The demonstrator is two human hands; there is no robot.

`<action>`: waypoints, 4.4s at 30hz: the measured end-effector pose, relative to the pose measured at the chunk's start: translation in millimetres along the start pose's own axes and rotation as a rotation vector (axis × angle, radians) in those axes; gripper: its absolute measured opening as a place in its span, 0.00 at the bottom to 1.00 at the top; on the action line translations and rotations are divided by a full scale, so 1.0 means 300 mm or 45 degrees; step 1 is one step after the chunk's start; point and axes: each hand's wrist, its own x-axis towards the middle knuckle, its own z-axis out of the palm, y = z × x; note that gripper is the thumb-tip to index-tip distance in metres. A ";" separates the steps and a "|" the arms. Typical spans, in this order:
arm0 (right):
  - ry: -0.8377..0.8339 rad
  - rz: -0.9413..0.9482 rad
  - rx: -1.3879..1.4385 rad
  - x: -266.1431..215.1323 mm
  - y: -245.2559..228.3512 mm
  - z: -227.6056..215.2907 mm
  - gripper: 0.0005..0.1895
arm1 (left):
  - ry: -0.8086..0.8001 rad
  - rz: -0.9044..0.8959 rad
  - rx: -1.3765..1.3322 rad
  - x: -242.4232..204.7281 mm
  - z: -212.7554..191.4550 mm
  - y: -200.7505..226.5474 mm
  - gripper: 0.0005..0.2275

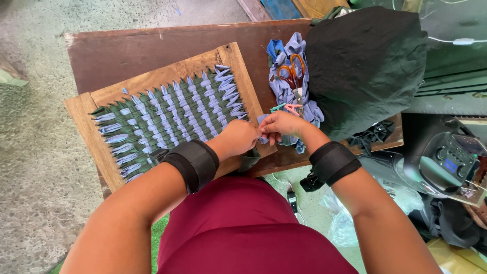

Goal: The person weaves fabric strips on a wooden loom frame by aligning the fabric with both hands, then rotating the frame and removing clothespins from the fabric with both hands.

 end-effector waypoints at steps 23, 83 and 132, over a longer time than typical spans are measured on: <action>-0.015 0.066 0.085 0.011 -0.005 -0.007 0.11 | 0.106 0.069 -0.075 -0.007 -0.042 0.010 0.03; 0.667 -0.583 -0.767 -0.196 -0.007 0.220 0.08 | -0.074 0.002 -0.450 -0.006 -0.011 -0.102 0.07; 0.475 -0.498 0.015 -0.048 0.114 0.226 0.07 | -0.116 -0.039 -0.485 -0.019 -0.076 -0.089 0.07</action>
